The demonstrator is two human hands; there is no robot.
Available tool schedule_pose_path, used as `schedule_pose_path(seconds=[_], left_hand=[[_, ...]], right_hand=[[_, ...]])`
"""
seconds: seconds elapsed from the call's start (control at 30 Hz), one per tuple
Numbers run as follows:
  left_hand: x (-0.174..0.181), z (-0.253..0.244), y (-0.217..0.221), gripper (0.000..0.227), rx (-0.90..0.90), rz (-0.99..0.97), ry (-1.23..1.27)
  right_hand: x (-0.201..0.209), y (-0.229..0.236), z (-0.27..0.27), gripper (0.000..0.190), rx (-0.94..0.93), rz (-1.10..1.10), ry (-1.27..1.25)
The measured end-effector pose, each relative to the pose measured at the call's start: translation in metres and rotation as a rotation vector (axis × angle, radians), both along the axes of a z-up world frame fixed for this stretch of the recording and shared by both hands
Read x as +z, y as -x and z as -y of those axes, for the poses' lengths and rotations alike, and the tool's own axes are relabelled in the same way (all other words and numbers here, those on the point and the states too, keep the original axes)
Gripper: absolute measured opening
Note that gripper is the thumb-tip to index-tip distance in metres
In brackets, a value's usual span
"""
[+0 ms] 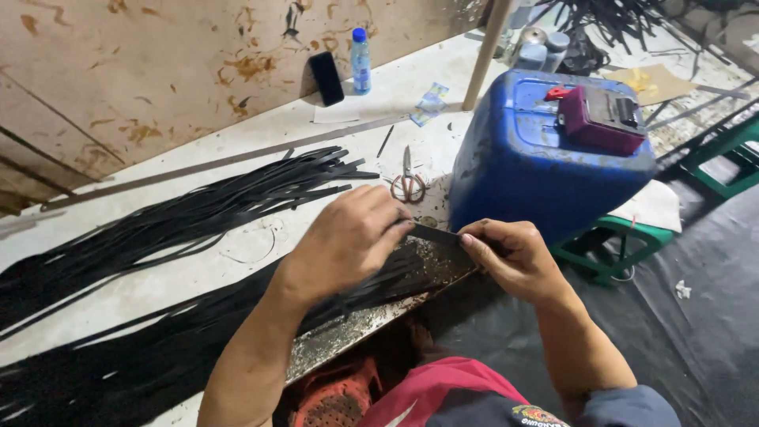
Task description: The person picks up black rubber strips from a table, runs them through a small manual device on a blue container, and then hangs the processed strips on a wall rack using clothespins. The person repeats this process for multiple strips.
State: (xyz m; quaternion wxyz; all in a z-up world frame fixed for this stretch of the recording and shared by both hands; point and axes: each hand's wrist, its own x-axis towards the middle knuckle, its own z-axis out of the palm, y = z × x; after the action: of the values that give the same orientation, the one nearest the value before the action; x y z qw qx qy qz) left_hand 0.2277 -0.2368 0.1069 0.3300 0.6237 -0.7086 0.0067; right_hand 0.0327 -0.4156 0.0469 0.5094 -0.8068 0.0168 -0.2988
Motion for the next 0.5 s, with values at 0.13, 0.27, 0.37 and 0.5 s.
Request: schedule_pose_path(seconds=[0.13, 0.27, 0.37, 0.5], left_hand=[[0.007, 0.029, 0.021, 0.018, -0.092, 0.137, -0.053], [0.015, 0.036, 0.003, 0.020, -0.087, 0.095, -0.062], [0.018, 0.055, 0.003, 0.020, -0.046, 0.154, -0.023], [0.030, 0.095, 0.025, 0.019, -0.134, 0.117, -0.060]], right_hand=[[0.020, -0.005, 0.001, 0.012, -0.004, 0.085, 0.096], [0.033, 0.012, 0.017, 0.012, -0.062, 0.114, 0.152], [0.039, 0.019, 0.034, 0.010, -0.109, 0.128, 0.225], [0.050, 0.022, 0.059, 0.014, -0.150, 0.182, 0.318]])
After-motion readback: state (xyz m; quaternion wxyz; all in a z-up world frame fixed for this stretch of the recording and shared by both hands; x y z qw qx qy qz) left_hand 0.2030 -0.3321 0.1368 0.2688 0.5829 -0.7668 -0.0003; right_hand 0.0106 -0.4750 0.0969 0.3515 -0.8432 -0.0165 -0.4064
